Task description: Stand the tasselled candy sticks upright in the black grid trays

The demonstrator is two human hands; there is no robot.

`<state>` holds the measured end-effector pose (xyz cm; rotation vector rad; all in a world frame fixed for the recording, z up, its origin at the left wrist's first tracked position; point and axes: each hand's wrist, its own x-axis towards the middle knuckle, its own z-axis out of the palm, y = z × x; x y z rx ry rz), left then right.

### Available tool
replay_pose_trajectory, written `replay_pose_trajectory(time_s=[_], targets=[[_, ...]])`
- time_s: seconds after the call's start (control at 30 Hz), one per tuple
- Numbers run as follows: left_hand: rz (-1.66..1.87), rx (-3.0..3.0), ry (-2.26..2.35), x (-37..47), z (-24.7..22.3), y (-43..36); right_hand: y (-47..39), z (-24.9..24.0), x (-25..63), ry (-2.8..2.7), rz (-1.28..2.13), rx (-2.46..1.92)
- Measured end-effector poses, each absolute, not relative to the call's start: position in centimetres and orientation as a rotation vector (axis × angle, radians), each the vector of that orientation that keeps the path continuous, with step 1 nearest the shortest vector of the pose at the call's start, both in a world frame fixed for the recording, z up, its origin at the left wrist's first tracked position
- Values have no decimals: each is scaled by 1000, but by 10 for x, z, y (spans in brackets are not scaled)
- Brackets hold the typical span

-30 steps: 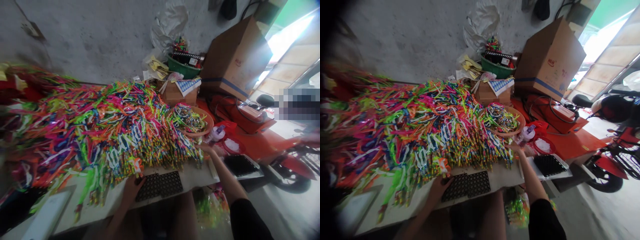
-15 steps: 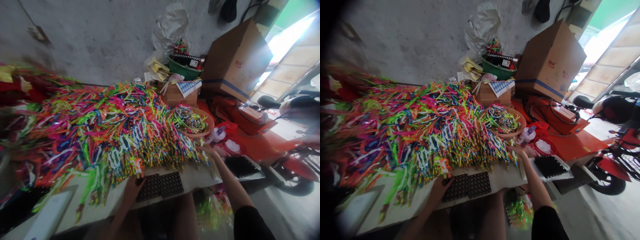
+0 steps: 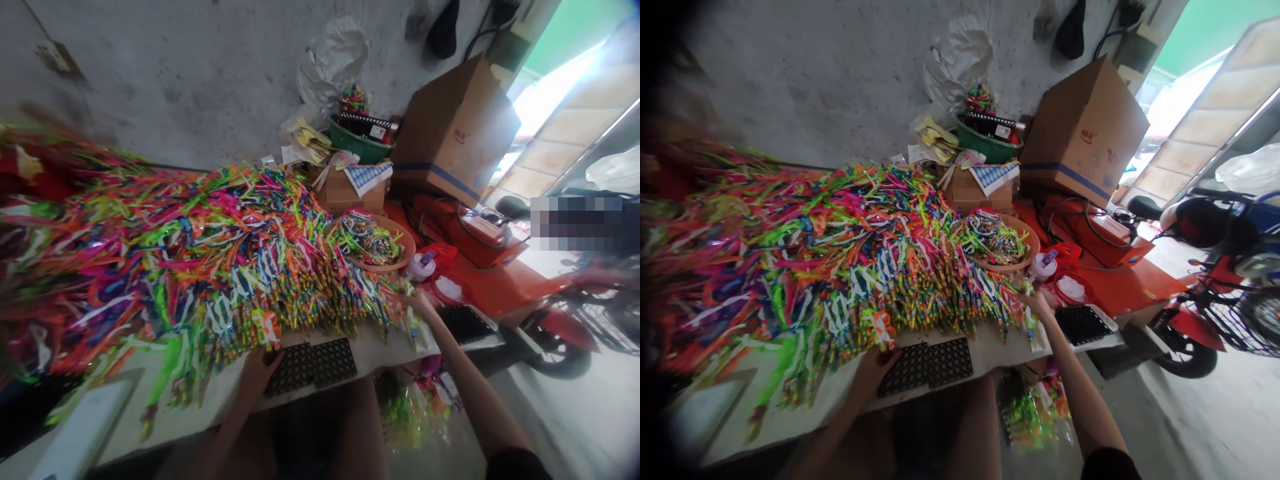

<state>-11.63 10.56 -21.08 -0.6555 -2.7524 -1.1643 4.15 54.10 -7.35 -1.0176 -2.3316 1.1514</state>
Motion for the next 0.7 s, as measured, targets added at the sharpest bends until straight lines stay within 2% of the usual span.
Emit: replay_pose_trajectory(time_s=[0.23,0.7], targets=[[-1178,-653,-2735,-116,-207,107,528,-75,54,-2274,1232,-966],[-1304,-617,-2730,-114,-207,107,505,-73,114,-2011,1090,-1359]])
